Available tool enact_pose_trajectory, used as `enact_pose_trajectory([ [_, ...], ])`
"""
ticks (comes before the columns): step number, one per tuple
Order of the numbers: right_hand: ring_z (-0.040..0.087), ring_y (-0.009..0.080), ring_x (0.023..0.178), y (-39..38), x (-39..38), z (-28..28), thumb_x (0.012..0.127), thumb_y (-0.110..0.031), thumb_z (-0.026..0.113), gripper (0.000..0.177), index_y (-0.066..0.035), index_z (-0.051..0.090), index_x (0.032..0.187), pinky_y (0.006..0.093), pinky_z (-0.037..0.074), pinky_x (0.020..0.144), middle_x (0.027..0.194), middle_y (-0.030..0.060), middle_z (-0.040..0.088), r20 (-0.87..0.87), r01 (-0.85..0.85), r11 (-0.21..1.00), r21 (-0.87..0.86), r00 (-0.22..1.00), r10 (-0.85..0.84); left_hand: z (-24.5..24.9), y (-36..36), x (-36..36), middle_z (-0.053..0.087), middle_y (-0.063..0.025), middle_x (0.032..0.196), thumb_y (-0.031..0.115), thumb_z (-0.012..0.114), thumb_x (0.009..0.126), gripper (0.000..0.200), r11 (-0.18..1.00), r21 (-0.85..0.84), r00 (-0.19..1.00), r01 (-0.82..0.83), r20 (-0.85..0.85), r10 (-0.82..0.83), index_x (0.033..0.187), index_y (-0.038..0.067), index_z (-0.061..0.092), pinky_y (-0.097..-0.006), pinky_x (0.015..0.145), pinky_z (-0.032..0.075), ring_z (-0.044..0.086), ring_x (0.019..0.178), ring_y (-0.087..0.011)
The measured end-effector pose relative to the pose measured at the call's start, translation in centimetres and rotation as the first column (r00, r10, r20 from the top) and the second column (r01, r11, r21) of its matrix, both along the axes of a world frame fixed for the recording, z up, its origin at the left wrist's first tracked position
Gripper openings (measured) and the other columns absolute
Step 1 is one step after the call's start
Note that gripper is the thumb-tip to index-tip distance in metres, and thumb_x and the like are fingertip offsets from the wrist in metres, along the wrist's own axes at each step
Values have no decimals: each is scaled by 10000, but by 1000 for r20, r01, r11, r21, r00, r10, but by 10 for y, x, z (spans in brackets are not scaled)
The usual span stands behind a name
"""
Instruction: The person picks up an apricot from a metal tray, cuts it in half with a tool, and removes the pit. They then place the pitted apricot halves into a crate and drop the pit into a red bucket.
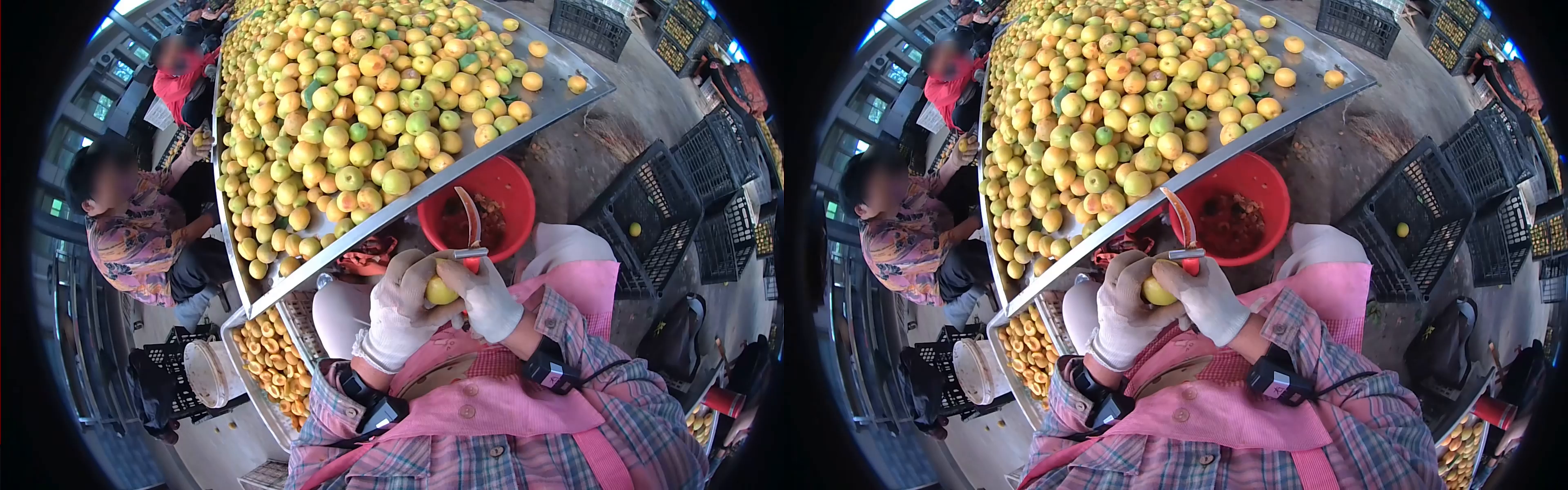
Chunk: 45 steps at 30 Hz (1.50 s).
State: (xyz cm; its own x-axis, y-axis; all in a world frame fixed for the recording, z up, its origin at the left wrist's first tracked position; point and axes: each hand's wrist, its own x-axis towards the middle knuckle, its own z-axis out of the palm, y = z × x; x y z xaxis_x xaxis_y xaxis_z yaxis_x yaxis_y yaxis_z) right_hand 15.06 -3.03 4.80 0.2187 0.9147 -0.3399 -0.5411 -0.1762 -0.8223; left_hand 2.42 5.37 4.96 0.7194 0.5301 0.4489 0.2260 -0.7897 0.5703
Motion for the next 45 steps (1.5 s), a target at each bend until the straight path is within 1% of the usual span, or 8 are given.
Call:
enact_pose_trajectory([
  [9,601,119,694,9,11,-10,911,-282,625,311,-37,590,1100,247,482,611,894,58,622,-2,38,980,193,999,-38,5,6,4,555,-143,1147,255,867,592,724,996,-43,986,75,151,-67,1198,71,515,-340,755,537,616,994,-276],
  [13,586,189,1042,13,29,-7,834,-215,731,470,-43,536,1226,324,456,933,1104,74,603,578,-148,870,470,797,-177,21,-10,3,538,-98,1129,379,747,831,666,524,-773,897,358,441,39,1275,8,415,-281,805,494,560,1018,-157],
  [22,611,190,990,9,30,1,756,-175,801,628,-55,482,1283,312,479,898,1101,77,606,701,-307,870,386,711,-61,42,-7,3,520,-1,936,315,514,992,351,248,-968,998,45,54,28,1190,31,456,-181,633,385,453,744,-49],
  [25,620,180,953,8,27,13,767,-120,765,501,-36,545,1209,306,489,869,1057,80,626,591,-269,858,438,805,-50,40,-9,7,549,-51,1013,220,503,987,266,273,-960,995,70,85,44,1168,26,478,-201,652,425,511,758,-80],
  [27,617,165,952,7,23,8,783,-75,719,372,-15,597,1129,298,487,862,1036,88,638,485,-133,889,438,868,-109,29,-9,4,544,-16,897,330,347,1010,373,658,-753,999,15,-20,-46,1153,33,522,-206,535,403,504,638,-63],
  [36,646,154,931,16,13,-14,819,-57,668,309,7,615,1117,283,507,830,1016,103,674,534,53,898,436,788,-306,19,-11,16,530,-123,1164,186,334,1024,308,324,-945,991,45,84,107,1159,-32,504,-221,517,485,586,646,-109],
  [40,640,127,877,21,9,-23,847,-45,635,260,5,621,1101,268,513,780,989,85,673,502,119,878,464,781,-371,6,-19,20,557,-40,921,306,312,1015,373,587,-809,989,4,88,115,1181,29,498,-177,483,407,521,593,-65],
  [45,561,97,930,27,19,-24,900,-35,517,254,-24,591,1143,253,463,836,1057,50,603,382,257,915,312,847,-369,12,-25,31,595,-53,927,331,319,995,419,209,-968,932,135,196,304,1259,47,479,-208,499,417,529,598,-89],
])
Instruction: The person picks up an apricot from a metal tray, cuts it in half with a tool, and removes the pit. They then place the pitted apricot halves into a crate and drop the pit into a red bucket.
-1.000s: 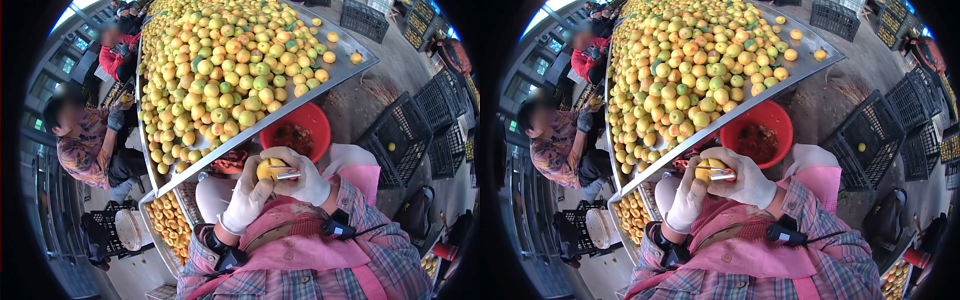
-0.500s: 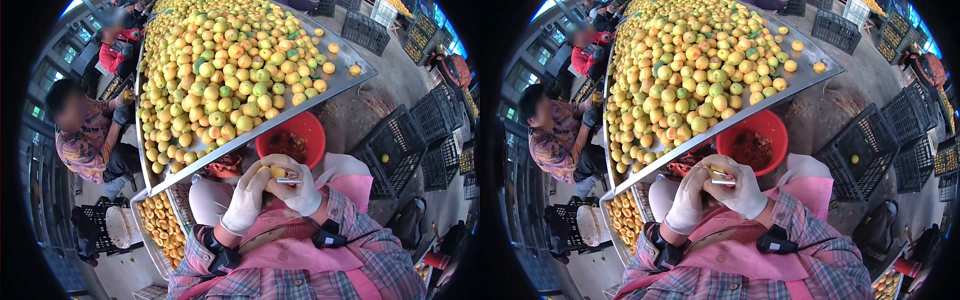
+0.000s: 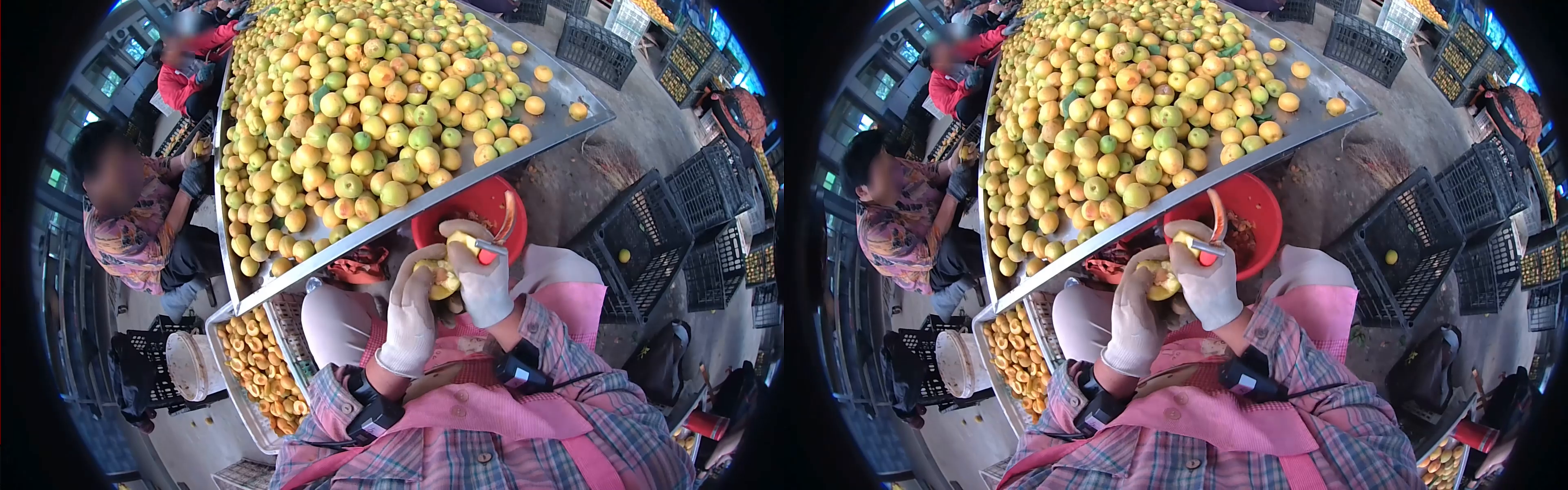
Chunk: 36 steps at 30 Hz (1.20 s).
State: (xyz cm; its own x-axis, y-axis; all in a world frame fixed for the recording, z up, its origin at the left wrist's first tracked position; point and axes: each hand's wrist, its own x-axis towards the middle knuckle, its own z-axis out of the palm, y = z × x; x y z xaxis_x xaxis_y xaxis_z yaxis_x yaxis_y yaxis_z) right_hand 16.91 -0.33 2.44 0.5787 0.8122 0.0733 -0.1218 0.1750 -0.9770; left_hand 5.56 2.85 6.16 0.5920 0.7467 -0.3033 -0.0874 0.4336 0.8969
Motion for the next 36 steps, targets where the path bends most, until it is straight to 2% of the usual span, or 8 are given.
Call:
enact_pose_trajectory([
  [7,557,94,922,-5,13,13,960,-192,533,308,-36,569,1223,253,461,826,1042,18,595,-510,-104,984,146,844,165,-10,12,-9,577,-158,1150,305,359,992,457,986,-111,942,121,325,-79,1367,46,376,-319,786,501,608,915,-212],
  [10,553,87,824,-8,9,16,958,-230,537,337,-57,552,1247,240,482,707,998,25,593,-242,-117,990,81,961,133,-10,17,-18,588,-149,1106,232,296,1015,439,973,-199,906,117,424,-22,1402,26,317,-310,749,528,629,890,-205],
  [12,508,70,600,-12,10,11,935,-231,542,363,-82,539,1266,195,394,446,885,28,581,-416,-214,977,12,887,200,-25,21,-29,562,-141,1157,254,337,1019,432,979,-166,889,117,458,-28,1392,36,332,-326,784,530,638,950,-226],
  [15,499,76,538,-5,11,-3,926,-207,536,384,-86,520,1290,203,408,430,840,35,576,-445,-238,971,-31,873,199,-33,19,-47,592,-110,1144,300,454,986,440,974,-223,912,43,406,52,1354,68,391,-344,793,520,628,907,-213],
  [24,472,140,384,42,-36,-13,948,-154,521,340,-77,486,1278,260,391,318,766,97,571,-439,-267,940,-210,885,153,-47,1,-148,543,-119,1118,174,387,1000,402,910,-376,849,-175,410,333,1382,49,361,-344,784,480,577,925,-237],
  [28,485,131,400,66,-92,7,893,-170,577,368,-73,500,1240,263,376,310,808,97,605,-342,-400,867,-296,892,295,-60,-10,-186,558,-152,1112,209,470,965,438,862,-413,750,-293,460,475,1371,71,381,-351,789,468,575,926,-250],
  [34,465,74,416,69,-183,99,857,-107,641,636,-69,364,1428,215,356,352,756,22,608,-226,-913,323,-247,379,898,-42,-19,-220,530,-60,1107,73,588,897,581,885,-277,799,-374,388,459,1418,74,331,-257,756,482,557,895,-138],
  [36,443,53,420,73,-182,102,851,-90,655,593,-46,415,1392,211,351,367,690,-13,545,-221,-859,452,-239,502,836,-40,-18,-230,535,-53,1104,43,616,858,671,883,-172,846,-437,254,468,1447,74,295,-221,729,471,561,897,-122],
])
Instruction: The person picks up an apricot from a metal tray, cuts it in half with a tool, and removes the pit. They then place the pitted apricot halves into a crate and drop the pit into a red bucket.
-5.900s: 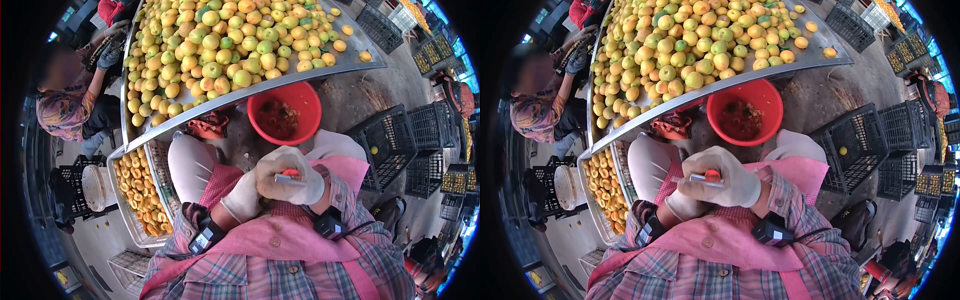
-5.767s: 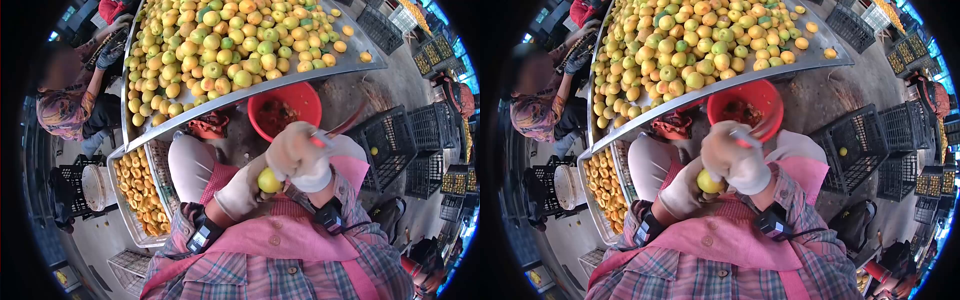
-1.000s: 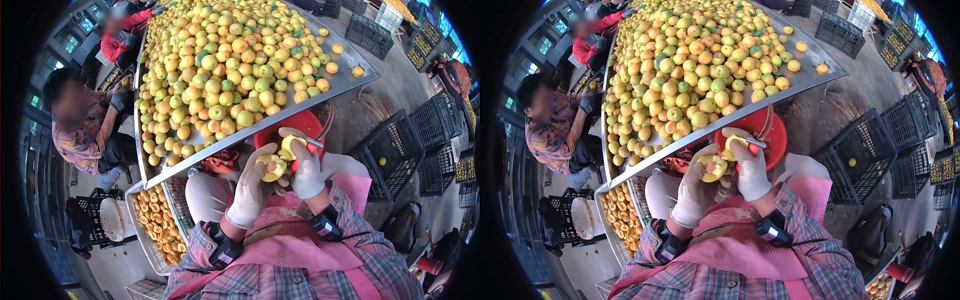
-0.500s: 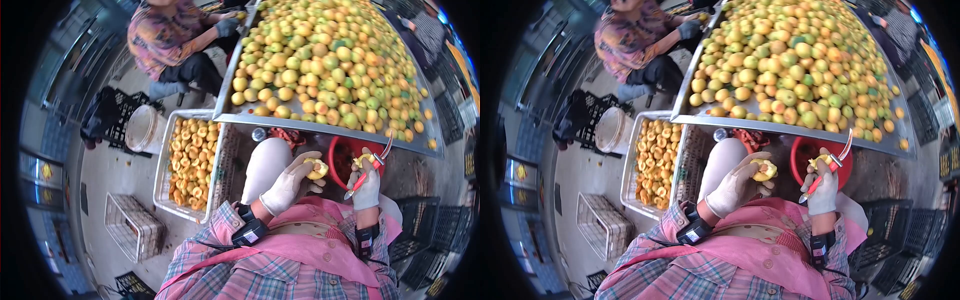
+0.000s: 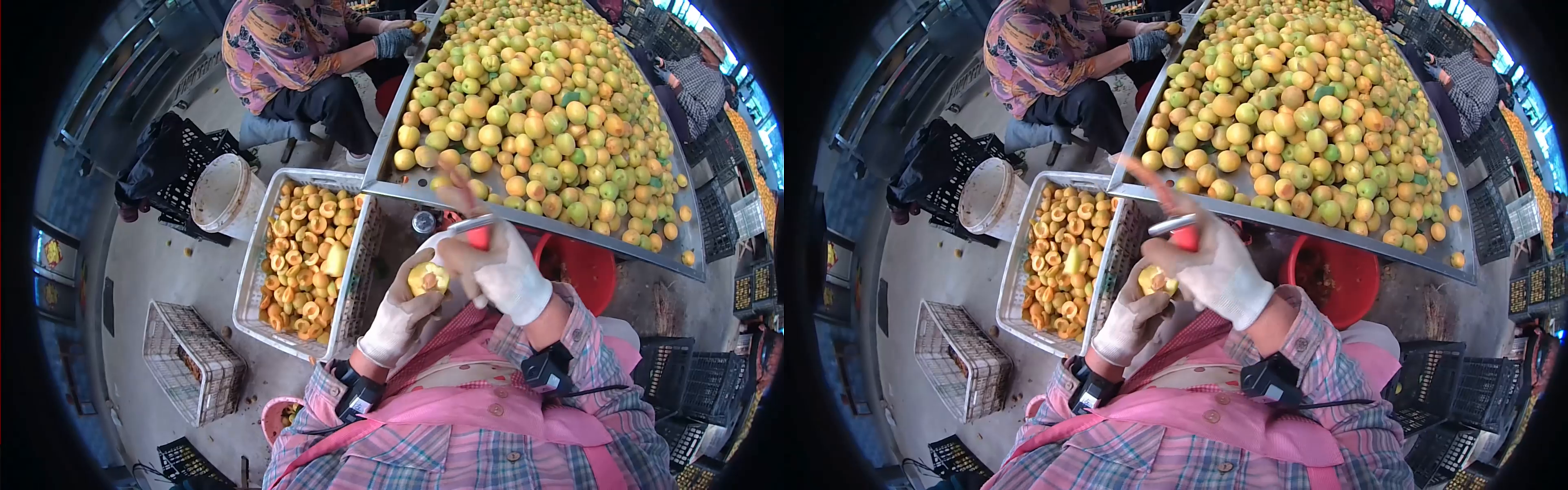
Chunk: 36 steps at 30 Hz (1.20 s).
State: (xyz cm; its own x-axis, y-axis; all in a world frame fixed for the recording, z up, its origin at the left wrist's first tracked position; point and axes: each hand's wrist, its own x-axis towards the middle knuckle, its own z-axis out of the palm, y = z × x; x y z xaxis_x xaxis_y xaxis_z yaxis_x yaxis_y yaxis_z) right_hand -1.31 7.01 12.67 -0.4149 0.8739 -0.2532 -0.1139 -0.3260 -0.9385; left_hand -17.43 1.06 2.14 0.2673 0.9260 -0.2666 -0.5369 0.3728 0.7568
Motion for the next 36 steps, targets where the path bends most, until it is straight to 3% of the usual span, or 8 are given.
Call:
enact_pose_trajectory([
  [6,496,27,624,-12,33,-39,804,-27,698,477,-50,542,1254,201,433,566,745,-49,541,215,17,1000,1,977,-17,25,9,10,561,-58,1115,-12,623,761,873,995,84,986,56,-160,-42,1510,69,183,-175,643,427,548,821,-92],
  [8,525,23,728,-23,37,-70,799,-19,718,474,-60,543,1237,201,462,662,825,-51,558,-10,55,995,85,998,-54,14,16,14,507,-80,1209,-17,639,784,850,988,86,986,132,-117,-121,1504,57,193,-256,865,472,562,1006,-151],
  [10,507,33,643,-29,41,-52,821,-85,726,474,-65,538,1255,199,450,577,786,-40,551,176,113,993,26,978,-116,0,27,26,475,-99,1288,-32,628,771,868,866,395,829,306,-559,-38,1506,34,172,-290,967,428,517,1135,-189],
  [14,483,50,540,-39,79,-37,870,-176,693,461,-78,530,1290,199,413,459,730,-26,542,225,121,980,-155,971,-84,31,28,58,434,-122,1358,12,651,776,857,878,315,883,360,-419,-213,1490,14,177,-307,1026,384,477,1218,-226],
  [22,488,84,480,-68,146,-46,962,-210,545,255,11,583,1084,223,388,417,643,12,535,-110,437,899,-20,893,-436,29,40,108,585,-75,1102,267,568,938,534,857,221,882,466,-41,-469,1366,12,373,-238,691,489,596,921,-132],
  [24,477,87,466,-72,156,-34,959,-208,546,237,17,574,1028,231,390,447,598,17,525,-132,556,830,39,827,-547,29,37,126,591,-97,1110,306,471,983,489,776,370,851,511,-344,-396,1356,2,390,-244,708,495,608,945,-153],
  [26,467,86,452,-73,162,-26,958,-204,545,216,9,575,978,232,398,463,569,14,510,-191,619,784,52,777,-600,49,30,142,594,-112,1121,306,417,1007,463,909,44,883,414,224,-413,1354,0,401,-241,728,500,624,960,-181],
  [36,341,169,413,-74,157,10,954,-158,477,300,-96,397,672,327,362,411,580,50,410,-596,844,502,190,505,-624,39,29,172,622,-81,860,621,282,979,649,846,-11,816,534,267,-512,1158,55,546,-179,445,319,517,590,-114],
])
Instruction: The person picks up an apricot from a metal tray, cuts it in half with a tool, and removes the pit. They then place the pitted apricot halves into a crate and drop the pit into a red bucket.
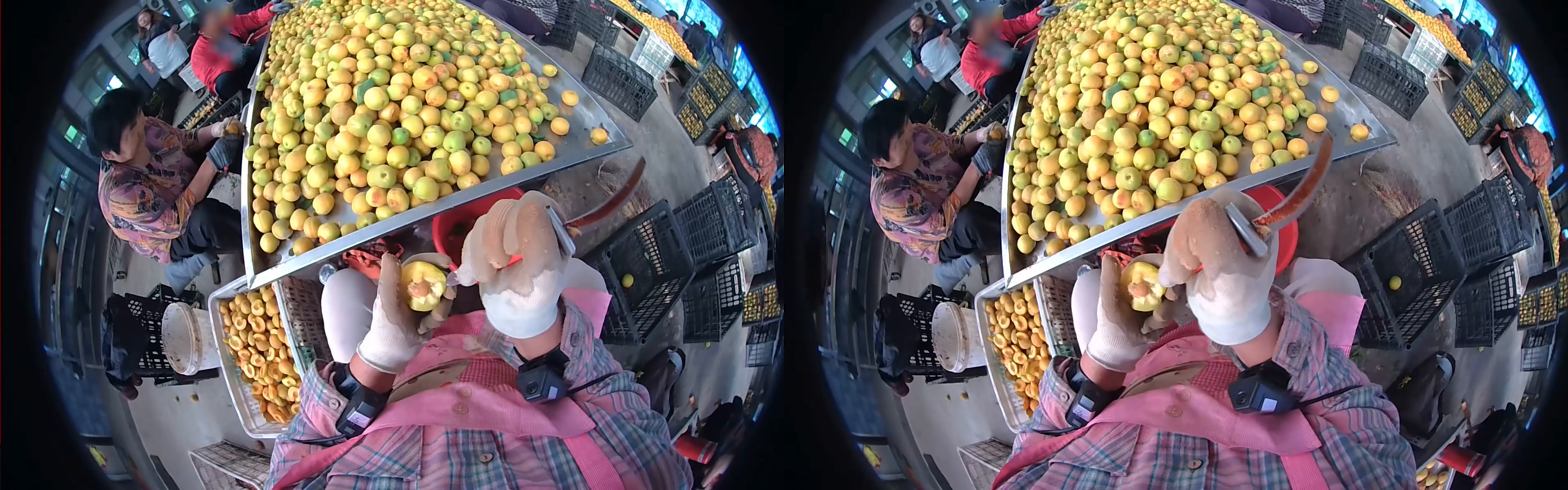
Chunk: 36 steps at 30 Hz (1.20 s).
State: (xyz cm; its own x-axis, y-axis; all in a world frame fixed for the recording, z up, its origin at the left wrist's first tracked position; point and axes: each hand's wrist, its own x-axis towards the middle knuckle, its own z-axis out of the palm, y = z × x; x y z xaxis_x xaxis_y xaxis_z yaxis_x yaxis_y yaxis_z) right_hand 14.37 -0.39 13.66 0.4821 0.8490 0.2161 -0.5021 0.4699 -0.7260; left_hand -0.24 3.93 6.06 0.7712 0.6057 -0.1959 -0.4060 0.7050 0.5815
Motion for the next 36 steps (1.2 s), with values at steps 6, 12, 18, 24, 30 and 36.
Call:
enact_pose_trajectory([
  [6,560,129,558,-2,0,-22,871,-117,630,158,-25,544,775,260,453,537,636,45,562,90,-42,974,224,996,23,21,-12,13,620,-15,836,698,257,941,689,999,-37,970,-22,-245,13,1110,114,580,-166,469,341,519,586,-78],
  [12,664,170,847,-16,10,-69,731,-86,743,236,-41,673,952,311,547,740,937,70,679,515,68,997,29,854,-73,28,-21,22,611,6,839,676,243,956,683,996,12,919,-86,-384,84,1116,104,582,-183,522,392,514,642,-61],
  [18,665,223,796,-17,5,-64,705,-68,747,219,-56,666,908,323,540,723,894,76,675,497,21,997,71,866,-54,-18,-23,34,610,-67,860,374,253,1060,491,851,452,879,-269,-247,409,1078,15,587,-317,668,479,568,729,-165],
  [24,655,194,709,-3,0,-86,723,-57,732,107,-75,651,791,295,528,655,777,44,664,670,185,976,114,711,-213,-40,-17,27,541,-201,835,207,344,1024,308,261,965,662,-24,-180,727,933,-20,531,-411,743,462,523,760,-345],
  [30,534,163,547,3,0,-55,897,-126,558,264,-71,514,643,285,444,532,606,54,537,221,-7,1000,7,975,6,-3,-6,6,547,-85,947,84,504,954,296,522,833,829,184,-417,373,1241,38,451,-278,679,471,560,778,-176],
  [36,381,161,488,1,6,-29,900,-41,493,299,-88,342,646,288,322,459,588,28,354,121,-7,992,123,993,-8,12,-2,-1,556,4,969,88,636,905,429,907,346,903,239,-423,-77,1296,60,462,-213,719,467,550,812,-75],
])
